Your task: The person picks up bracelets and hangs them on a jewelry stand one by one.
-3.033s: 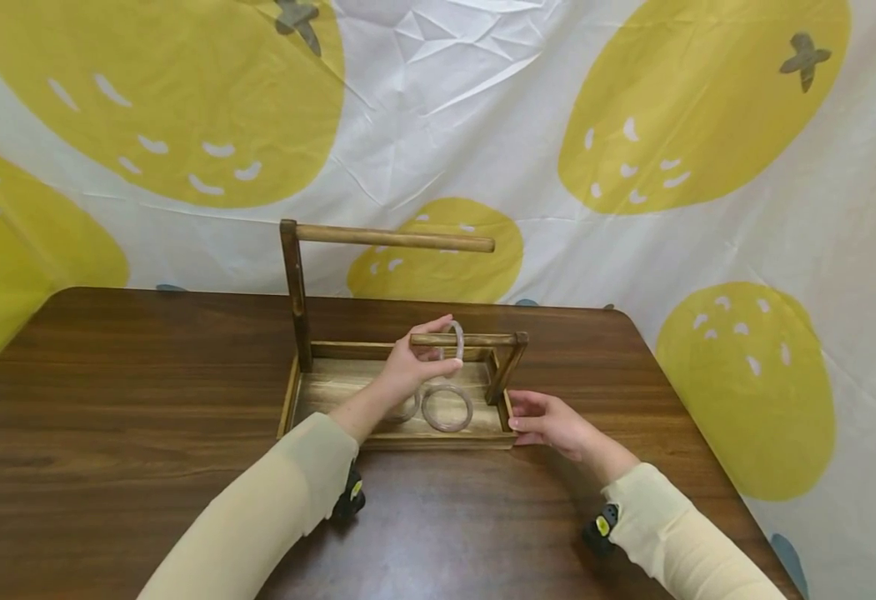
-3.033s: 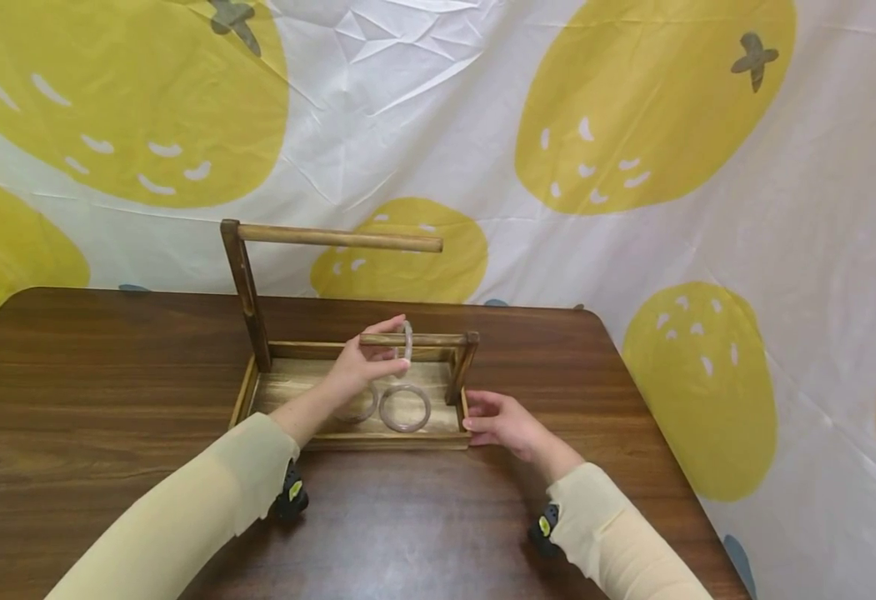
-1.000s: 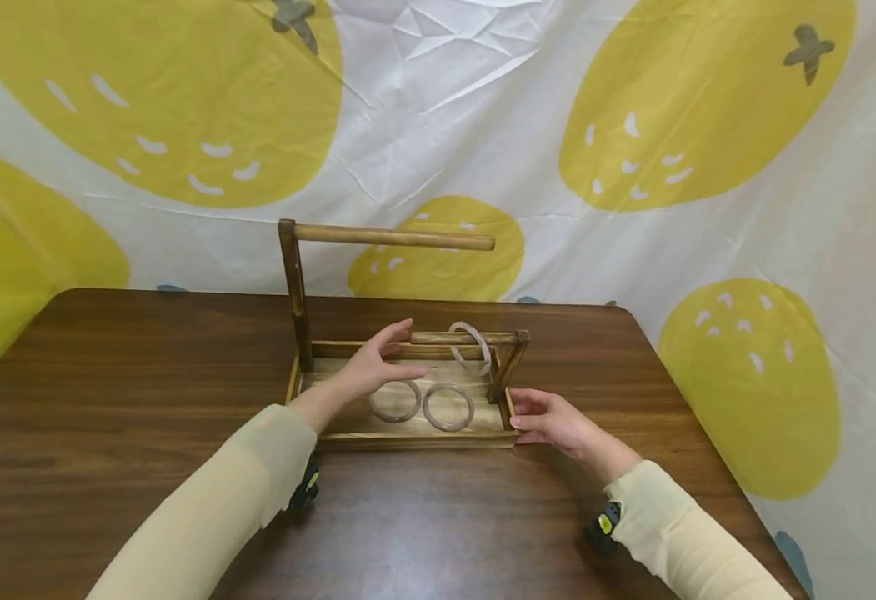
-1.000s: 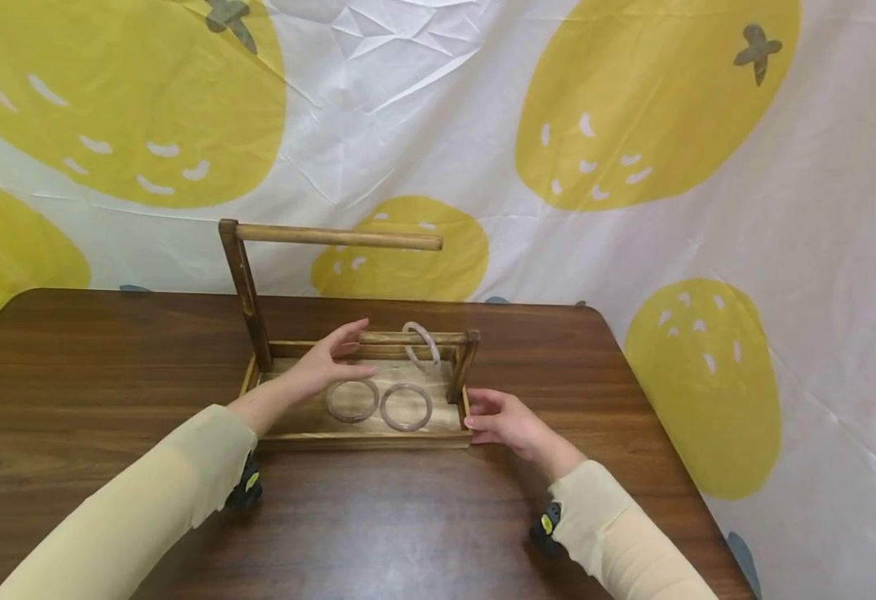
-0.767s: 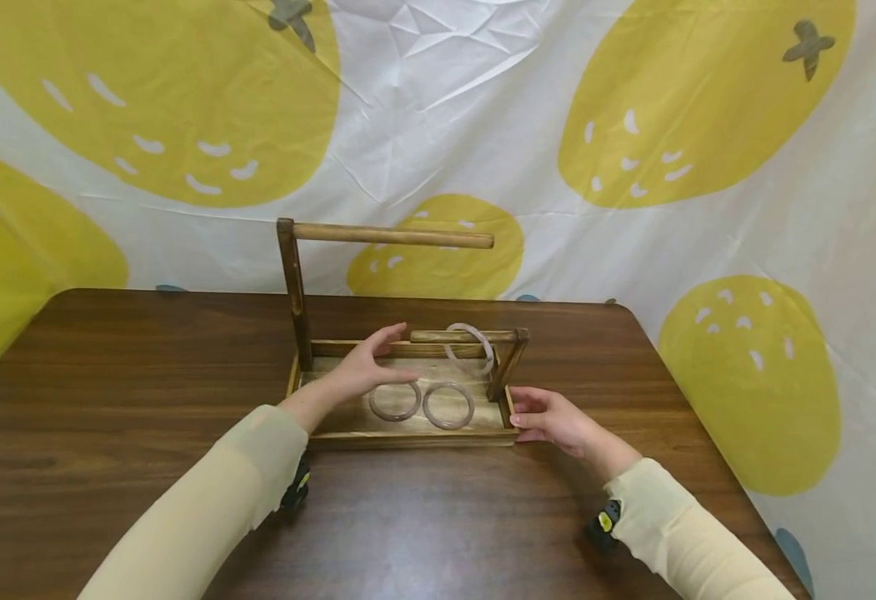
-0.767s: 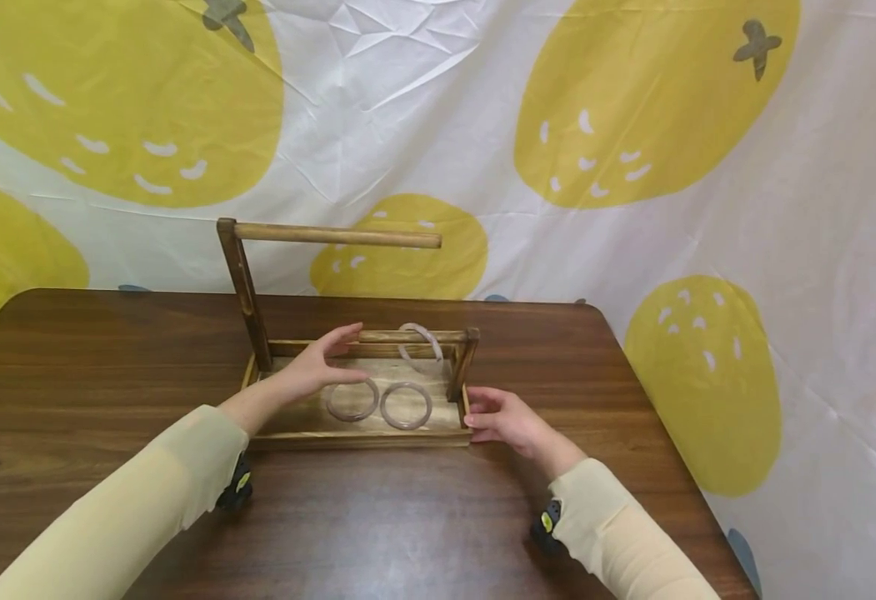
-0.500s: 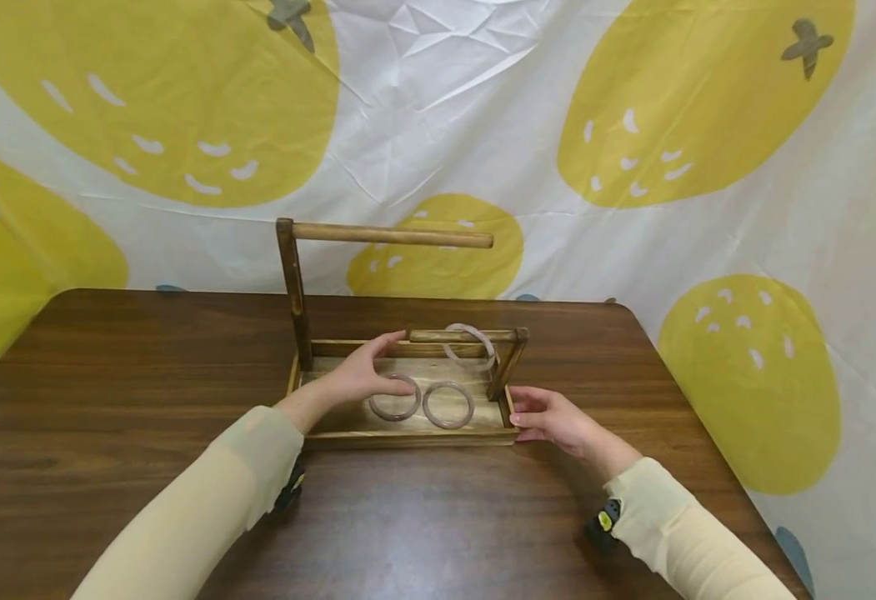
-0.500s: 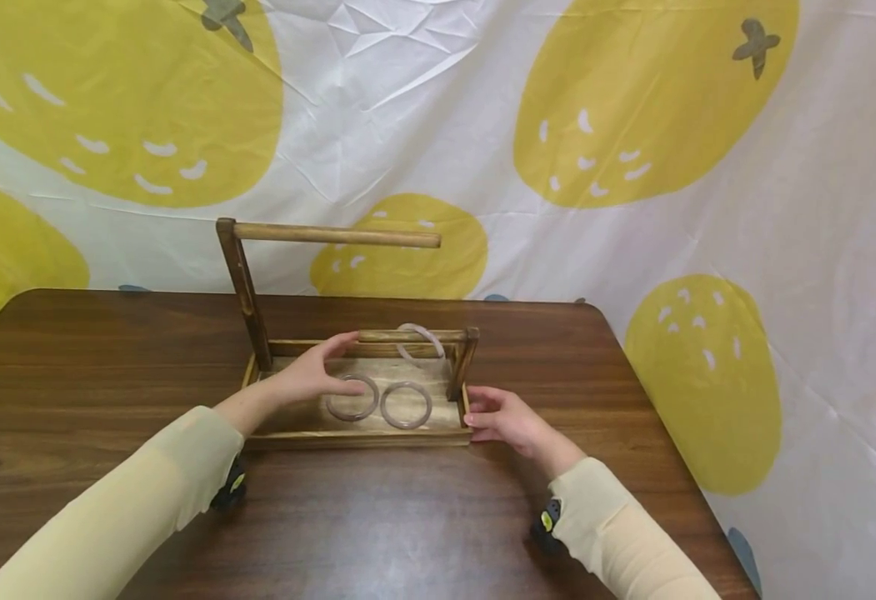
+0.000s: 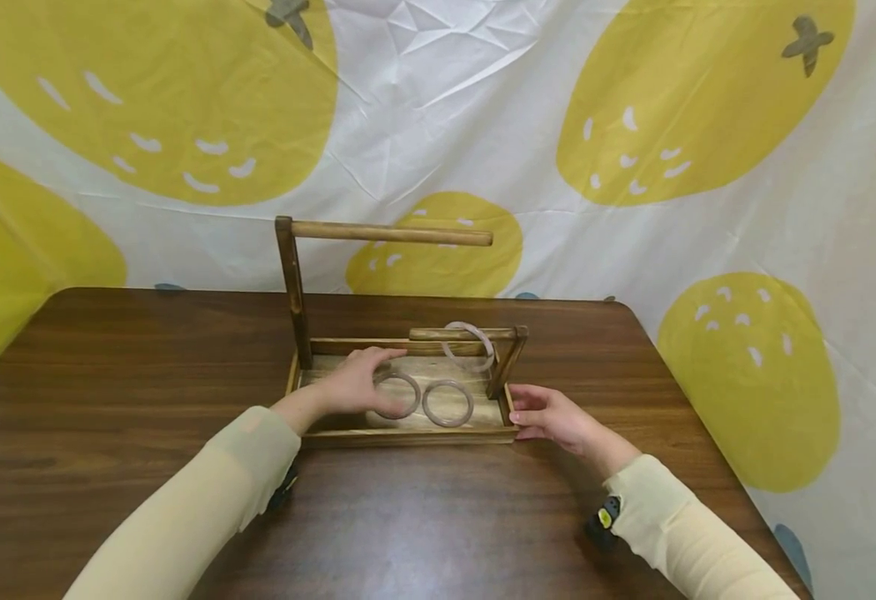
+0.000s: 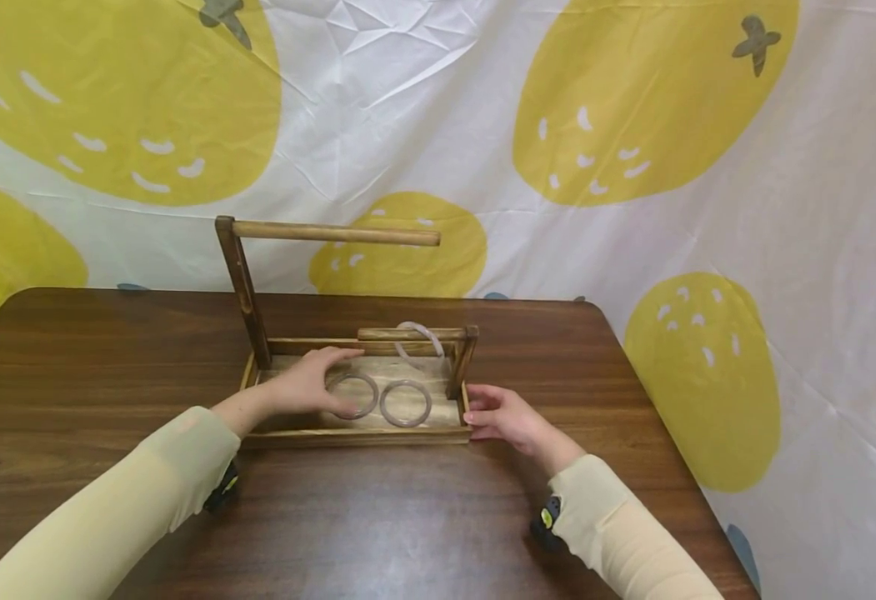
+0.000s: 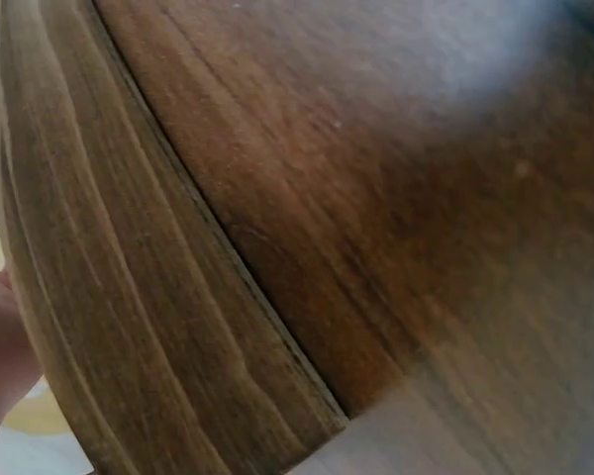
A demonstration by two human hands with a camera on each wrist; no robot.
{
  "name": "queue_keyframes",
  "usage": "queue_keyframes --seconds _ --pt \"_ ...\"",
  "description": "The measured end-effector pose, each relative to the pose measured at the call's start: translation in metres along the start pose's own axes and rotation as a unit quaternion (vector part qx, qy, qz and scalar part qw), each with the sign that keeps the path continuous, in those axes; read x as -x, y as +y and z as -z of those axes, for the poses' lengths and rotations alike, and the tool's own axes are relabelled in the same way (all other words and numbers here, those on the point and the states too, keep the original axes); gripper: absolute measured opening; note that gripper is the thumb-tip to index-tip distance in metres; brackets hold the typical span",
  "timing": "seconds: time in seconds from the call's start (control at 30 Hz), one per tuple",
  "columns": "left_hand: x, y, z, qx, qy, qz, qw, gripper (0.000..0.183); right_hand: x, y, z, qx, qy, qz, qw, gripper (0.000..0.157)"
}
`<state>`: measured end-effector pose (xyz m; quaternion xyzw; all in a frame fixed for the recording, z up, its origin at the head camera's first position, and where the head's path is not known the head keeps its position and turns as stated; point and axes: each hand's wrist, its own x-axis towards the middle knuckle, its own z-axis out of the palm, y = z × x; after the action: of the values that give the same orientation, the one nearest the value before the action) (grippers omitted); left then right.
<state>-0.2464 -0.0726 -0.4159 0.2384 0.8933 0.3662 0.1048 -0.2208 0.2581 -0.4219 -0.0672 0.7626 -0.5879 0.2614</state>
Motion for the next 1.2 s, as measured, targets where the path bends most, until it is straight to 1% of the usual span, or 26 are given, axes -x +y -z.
queue_keyframes --seconds 0.2,0.47,0.67,0.8,0.97,1.03,1.2 --pt "0.001 0.001 -0.003 -0.076 -0.008 -0.004 0.9971 0.088 0.000 0.000 0.000 -0.002 -0.002 0.000 1.000 0.062" --pt "-0.001 0.001 -0.008 -0.130 -0.020 0.000 0.9913 0.089 0.000 0.001 0.001 -0.003 -0.006 0.002 1.000 0.066" --pt "-0.003 -0.001 -0.010 -0.146 -0.023 0.016 0.9889 0.090 0.001 0.000 0.000 0.001 -0.007 -0.001 1.000 0.063" --pt "-0.007 -0.003 -0.012 -0.157 -0.024 0.015 0.9872 0.089 0.001 0.000 0.000 0.001 -0.006 -0.002 1.000 0.061" --pt "-0.010 -0.004 -0.013 -0.162 -0.020 -0.002 0.9866 0.083 0.002 -0.002 0.000 0.001 -0.004 -0.002 1.000 0.062" --pt "-0.010 -0.003 -0.013 -0.166 -0.014 -0.016 0.9859 0.078 0.002 -0.002 0.000 0.001 -0.003 -0.004 1.000 0.062" --pt "-0.009 -0.001 -0.012 -0.156 -0.014 -0.033 0.9871 0.070 0.002 -0.001 0.000 0.000 -0.002 -0.003 1.000 0.062"
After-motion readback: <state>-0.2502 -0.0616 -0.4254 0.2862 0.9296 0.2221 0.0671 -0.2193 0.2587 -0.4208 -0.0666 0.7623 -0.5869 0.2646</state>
